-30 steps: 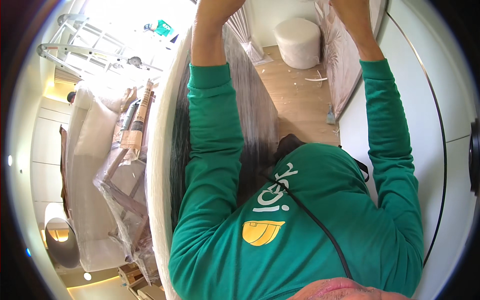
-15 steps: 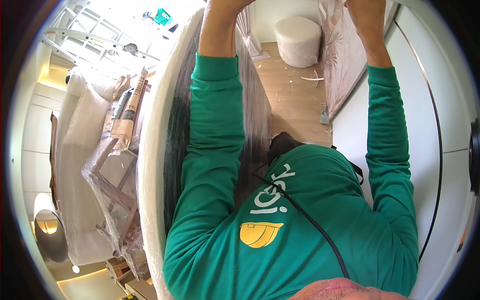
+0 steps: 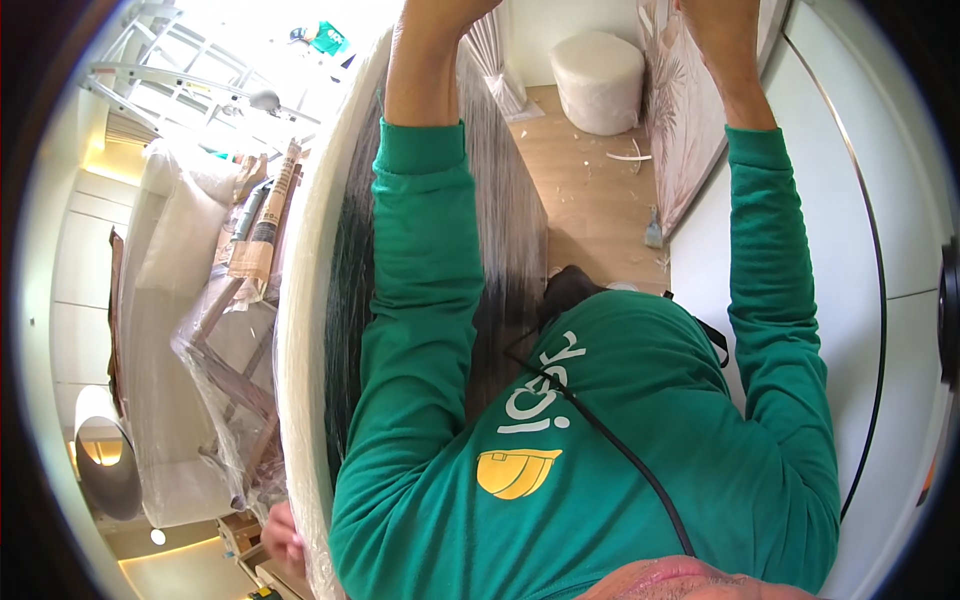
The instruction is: The person measures a cabinet door using a metal ruler and pencil, then positions a small hinge component and secures it with a screw.
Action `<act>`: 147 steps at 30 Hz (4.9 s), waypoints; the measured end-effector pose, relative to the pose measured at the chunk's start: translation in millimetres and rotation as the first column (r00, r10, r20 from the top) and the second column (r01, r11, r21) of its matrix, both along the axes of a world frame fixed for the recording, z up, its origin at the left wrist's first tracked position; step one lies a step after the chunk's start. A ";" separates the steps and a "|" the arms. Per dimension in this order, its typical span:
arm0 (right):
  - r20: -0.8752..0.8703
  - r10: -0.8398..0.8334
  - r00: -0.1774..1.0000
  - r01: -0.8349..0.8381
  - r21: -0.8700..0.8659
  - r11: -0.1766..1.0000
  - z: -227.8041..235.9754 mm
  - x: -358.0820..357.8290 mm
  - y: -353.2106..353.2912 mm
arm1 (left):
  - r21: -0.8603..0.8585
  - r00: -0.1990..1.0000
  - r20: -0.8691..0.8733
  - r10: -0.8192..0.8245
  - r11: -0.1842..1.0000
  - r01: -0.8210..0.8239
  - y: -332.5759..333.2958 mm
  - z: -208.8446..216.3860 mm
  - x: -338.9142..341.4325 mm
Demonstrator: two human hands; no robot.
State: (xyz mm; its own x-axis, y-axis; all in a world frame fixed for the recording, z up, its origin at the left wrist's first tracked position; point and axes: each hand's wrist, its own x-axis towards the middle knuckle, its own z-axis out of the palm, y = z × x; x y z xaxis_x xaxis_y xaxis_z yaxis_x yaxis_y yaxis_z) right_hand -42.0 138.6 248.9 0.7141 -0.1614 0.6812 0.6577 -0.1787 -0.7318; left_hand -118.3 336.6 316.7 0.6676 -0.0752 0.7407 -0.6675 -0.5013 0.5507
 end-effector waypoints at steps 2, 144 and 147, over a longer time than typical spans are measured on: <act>0.039 0.016 0.999 -0.017 0.020 1.000 -0.9 2.1 1.0 | -0.008 1.000 -0.005 0.004 1.000 -0.004 -0.3 -1.0 0.0; -0.251 -0.966 0.057 0.324 -0.911 0.256 36.8 -2.5 -308.7 | -0.470 -0.166 -0.620 -0.767 0.194 0.861 -139.0 -227.7 21.6; -0.112 -0.977 0.182 0.529 -0.826 0.193 62.0 -11.7 -276.6 | -0.502 -0.173 -0.562 -0.809 0.167 0.848 -135.7 -220.8 22.7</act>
